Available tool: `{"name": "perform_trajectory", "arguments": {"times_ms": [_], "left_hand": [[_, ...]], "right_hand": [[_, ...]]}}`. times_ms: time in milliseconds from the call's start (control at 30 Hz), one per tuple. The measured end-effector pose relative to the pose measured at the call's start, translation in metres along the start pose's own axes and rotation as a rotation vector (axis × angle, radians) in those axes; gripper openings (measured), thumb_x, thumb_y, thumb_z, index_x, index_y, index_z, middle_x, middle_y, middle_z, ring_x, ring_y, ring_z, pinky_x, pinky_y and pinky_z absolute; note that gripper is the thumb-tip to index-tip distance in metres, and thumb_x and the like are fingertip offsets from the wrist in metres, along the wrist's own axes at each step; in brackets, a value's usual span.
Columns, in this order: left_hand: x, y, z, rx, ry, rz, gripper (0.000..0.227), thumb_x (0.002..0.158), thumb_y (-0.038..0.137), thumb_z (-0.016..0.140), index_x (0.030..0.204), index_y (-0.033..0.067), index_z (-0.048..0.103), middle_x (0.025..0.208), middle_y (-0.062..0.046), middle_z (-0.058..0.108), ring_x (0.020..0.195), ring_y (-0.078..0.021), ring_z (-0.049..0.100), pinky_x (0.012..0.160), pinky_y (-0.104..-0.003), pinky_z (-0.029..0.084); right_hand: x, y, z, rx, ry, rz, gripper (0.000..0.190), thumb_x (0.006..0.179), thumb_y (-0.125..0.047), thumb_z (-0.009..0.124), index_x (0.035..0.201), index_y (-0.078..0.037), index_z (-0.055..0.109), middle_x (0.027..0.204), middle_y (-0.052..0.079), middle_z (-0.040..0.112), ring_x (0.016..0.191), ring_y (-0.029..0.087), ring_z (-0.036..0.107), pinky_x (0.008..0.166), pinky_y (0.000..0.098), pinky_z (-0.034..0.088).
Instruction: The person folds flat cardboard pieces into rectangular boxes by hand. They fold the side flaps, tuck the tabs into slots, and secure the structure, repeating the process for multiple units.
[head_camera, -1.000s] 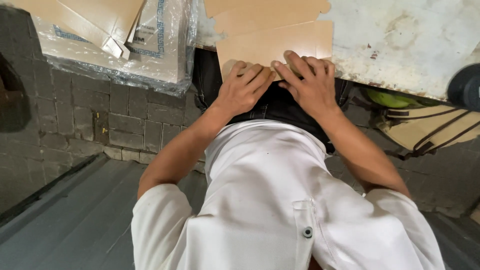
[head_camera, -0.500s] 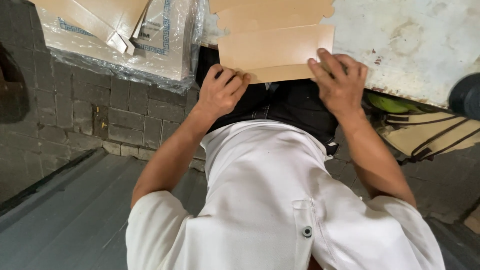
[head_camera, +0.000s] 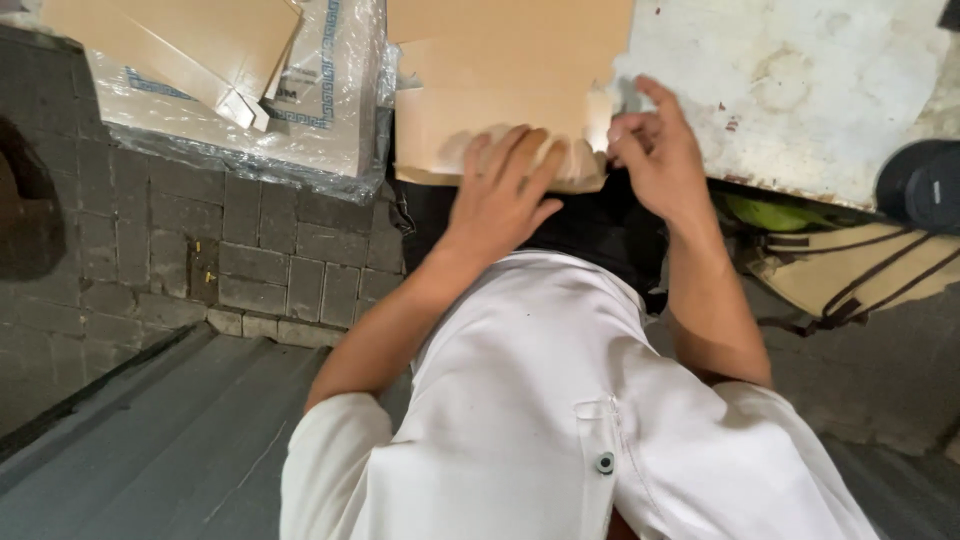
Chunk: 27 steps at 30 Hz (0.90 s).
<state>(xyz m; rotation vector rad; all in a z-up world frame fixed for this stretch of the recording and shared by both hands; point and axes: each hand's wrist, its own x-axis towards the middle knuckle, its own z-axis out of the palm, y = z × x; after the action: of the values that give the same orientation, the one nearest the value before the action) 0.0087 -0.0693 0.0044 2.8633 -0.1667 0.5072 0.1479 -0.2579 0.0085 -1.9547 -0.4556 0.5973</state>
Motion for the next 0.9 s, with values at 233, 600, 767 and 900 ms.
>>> {"name": "perform_trajectory", "arguments": {"times_ms": [233,600,767,900], "left_hand": [[-0.004,0.005,0.030,-0.094,0.072,0.113,0.006,0.086,0.001,0.064,0.085,0.0060,0.068,0.100,-0.010,0.064,0.106,-0.0323,0.057,0.085,-0.043,0.046],[-0.001,0.005,-0.001,-0.708,0.171,0.174,0.024,0.096,0.022,0.072,0.113,0.0050,0.068,0.106,-0.009,0.070,0.101,-0.0240,0.068,0.089,-0.039,0.053],[-0.014,-0.042,-0.015,-0.621,0.329,-0.857,0.043,0.089,0.031,0.065,0.126,0.0115,0.054,0.124,-0.010,0.053,0.117,-0.0260,0.057,0.087,-0.038,0.052],[-0.017,-0.053,0.006,-1.001,0.211,-1.167,0.065,0.083,0.032,0.071,0.136,0.0034,0.048,0.124,-0.010,0.065,0.104,-0.0192,0.071,0.087,-0.030,0.058]], "right_hand": [[0.014,0.003,0.001,0.066,-0.095,0.055,0.043,0.103,-0.006,0.043,0.145,-0.001,0.035,0.099,0.013,0.066,0.072,0.020,0.066,0.064,0.0281,0.055],[0.024,0.026,0.018,0.148,0.074,0.145,0.058,0.085,-0.009,0.079,0.135,-0.009,0.048,0.095,-0.001,0.064,0.073,0.003,0.051,0.070,0.0167,0.045],[0.014,0.049,0.009,0.168,0.244,-0.045,0.029,0.089,0.004,0.060,0.116,-0.005,0.062,0.103,0.004,0.064,0.096,0.011,0.059,0.087,0.0230,0.048],[0.006,0.051,0.012,0.197,0.269,-0.133,0.030,0.094,0.002,0.063,0.123,-0.001,0.060,0.111,0.007,0.062,0.104,0.015,0.059,0.090,0.0256,0.048]]}}
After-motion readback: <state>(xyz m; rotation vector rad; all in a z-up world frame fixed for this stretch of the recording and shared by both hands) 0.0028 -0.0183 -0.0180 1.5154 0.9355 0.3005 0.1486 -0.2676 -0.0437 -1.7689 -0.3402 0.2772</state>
